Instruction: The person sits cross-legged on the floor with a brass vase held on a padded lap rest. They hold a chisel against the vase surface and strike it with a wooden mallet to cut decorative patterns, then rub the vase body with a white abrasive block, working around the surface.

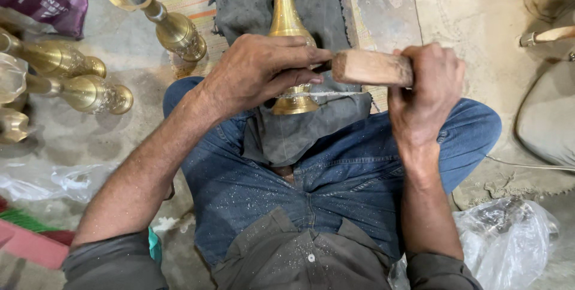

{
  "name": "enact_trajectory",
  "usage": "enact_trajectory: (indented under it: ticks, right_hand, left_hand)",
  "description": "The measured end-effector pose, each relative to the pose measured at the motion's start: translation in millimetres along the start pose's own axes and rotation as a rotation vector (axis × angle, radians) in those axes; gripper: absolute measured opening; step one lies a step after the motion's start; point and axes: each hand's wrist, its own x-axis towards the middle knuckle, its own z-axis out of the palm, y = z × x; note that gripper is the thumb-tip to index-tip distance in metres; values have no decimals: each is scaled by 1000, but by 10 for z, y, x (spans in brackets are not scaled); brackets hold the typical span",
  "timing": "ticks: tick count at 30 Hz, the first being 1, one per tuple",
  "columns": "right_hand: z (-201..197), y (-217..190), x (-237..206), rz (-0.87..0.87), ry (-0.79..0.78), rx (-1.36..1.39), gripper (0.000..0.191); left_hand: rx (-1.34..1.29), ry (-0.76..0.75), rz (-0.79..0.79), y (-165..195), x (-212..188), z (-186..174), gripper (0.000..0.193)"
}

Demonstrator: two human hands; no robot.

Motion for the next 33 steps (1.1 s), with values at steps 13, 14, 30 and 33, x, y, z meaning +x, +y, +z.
enact_trajectory:
  ticks: [13,14,30,33]
  right_hand:
    - [-82,-159,29,-114,-83,-223,33]
    - [-83,-159,29,111,-60,-10,27]
    - [-68,-3,26,-89,-72,71,23]
    - [-26,57,-23,-112,-109,-42,20]
  left_hand:
    - [-39,-80,19,-151,-64,24,36]
    - [-17,-88,6,-153,-73,26,36]
    - [-91,-31,12,-166,-161,30,35]
    - [-52,-32,32,-157,-171,-1,35]
